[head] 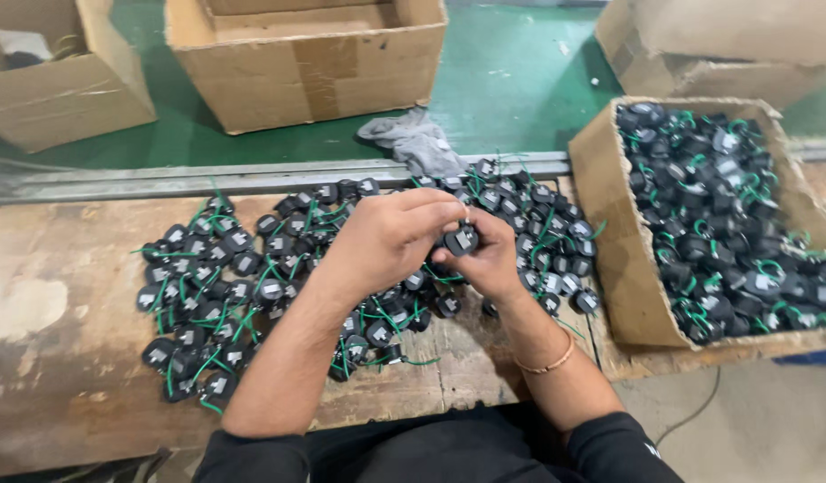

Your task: The person picks up small black electronic components with green wires from a workbench, folds and arranges each wire against the component body, and places the finished units into a cardboard box. They briefly wipe a hand on a cloth and occasionally gather scattered components back into a pile.

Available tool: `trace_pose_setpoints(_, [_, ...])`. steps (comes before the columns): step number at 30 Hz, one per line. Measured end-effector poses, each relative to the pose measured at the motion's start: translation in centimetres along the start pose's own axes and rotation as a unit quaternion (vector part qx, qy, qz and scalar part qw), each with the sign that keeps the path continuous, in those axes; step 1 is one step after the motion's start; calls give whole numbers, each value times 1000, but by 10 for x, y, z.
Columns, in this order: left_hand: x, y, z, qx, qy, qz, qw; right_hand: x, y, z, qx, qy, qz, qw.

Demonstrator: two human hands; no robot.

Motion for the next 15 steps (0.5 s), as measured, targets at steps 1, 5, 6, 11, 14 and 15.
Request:
trace_pose_setpoints(1, [-1,3,0,-22,1,-25,999,4,-5,-2,32,7,-10,999])
trace_pose_setpoints(5, [2,16,1,-22,19,-1,1000,8,-10,-10,139,39,-91,985])
trace_pose_setpoints(6, [1,21,2,-12,-2,-10,1000,2,-4,-11,127,-5,-126,984])
trace_pose_setpoints(11, [-5,34,5,-13,-125,10,992,-33,18,-8,27,-145,-222,964])
trace_pose_setpoints(14, [-6,27,4,-40,-99,56,993,-44,18,-3,39,-119,-239,963])
trace_pose_setpoints(15, [-10,21,2,-68,-104,68,990,-48,19,-1,42,-140,-227,963])
Point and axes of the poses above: each hand's wrist, its own z-axis towards the middle knuckle, its own y-axis out of the palm, x = y × z, the point moved 4 cm from there along z, towards the middle knuckle, and after that the axes turned 14 degrees about z, right-handed, at the moved point
